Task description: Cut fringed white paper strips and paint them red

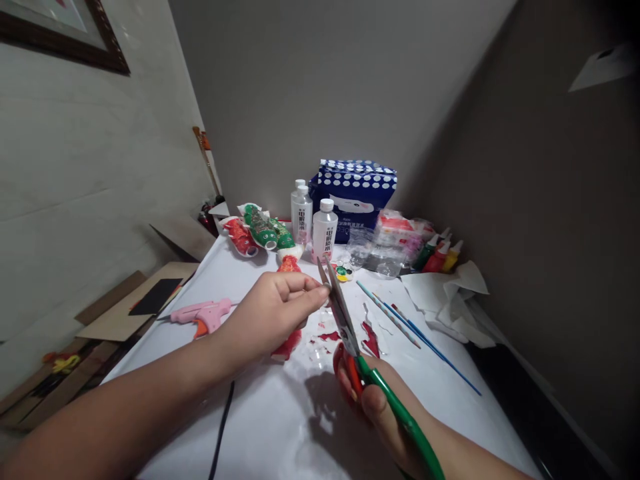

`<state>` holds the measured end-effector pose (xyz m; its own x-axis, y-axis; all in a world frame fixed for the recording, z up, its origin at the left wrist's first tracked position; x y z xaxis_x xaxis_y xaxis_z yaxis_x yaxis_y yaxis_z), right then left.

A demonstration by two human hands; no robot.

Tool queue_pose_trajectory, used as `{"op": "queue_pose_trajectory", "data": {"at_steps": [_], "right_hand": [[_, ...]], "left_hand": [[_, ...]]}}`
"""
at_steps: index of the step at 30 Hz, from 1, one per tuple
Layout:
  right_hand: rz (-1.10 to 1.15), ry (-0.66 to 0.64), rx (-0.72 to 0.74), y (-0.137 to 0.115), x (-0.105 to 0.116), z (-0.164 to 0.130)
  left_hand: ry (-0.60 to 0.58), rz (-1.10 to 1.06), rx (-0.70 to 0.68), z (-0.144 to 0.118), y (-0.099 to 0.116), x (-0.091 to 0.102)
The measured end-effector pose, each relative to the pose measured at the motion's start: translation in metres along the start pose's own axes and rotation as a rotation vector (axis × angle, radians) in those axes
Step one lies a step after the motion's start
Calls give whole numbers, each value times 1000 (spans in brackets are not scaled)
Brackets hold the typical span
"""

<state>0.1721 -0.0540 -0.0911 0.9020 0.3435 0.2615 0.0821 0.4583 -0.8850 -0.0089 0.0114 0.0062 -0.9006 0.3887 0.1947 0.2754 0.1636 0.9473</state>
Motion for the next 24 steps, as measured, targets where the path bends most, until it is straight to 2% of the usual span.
{"op": "queue_pose_trajectory", "data": {"at_steps": [3, 8, 15, 24], "right_hand": [[47, -58, 20, -4, 4, 3], [38, -122, 33, -14, 8, 8], [33, -147, 17, -17, 10, 7], [58, -69, -38, 2, 8, -4]], "left_hand": [[8, 33, -63, -2, 4, 1], [97, 111, -118, -9, 10, -4], [149, 130, -190, -8, 3, -8], [230, 180, -322, -6, -1, -11]]}}
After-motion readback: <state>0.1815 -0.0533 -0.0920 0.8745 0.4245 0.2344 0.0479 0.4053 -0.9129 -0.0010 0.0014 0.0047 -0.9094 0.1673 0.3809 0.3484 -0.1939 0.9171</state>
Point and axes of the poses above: each hand's wrist, its own z-axis towards the middle knuckle, its own x-axis out of the back of the hand, y = z × x, the point moved 1 cm from there along z, towards the middle knuckle, and after that the axes turned 12 degrees about x, right-handed, at the moved point
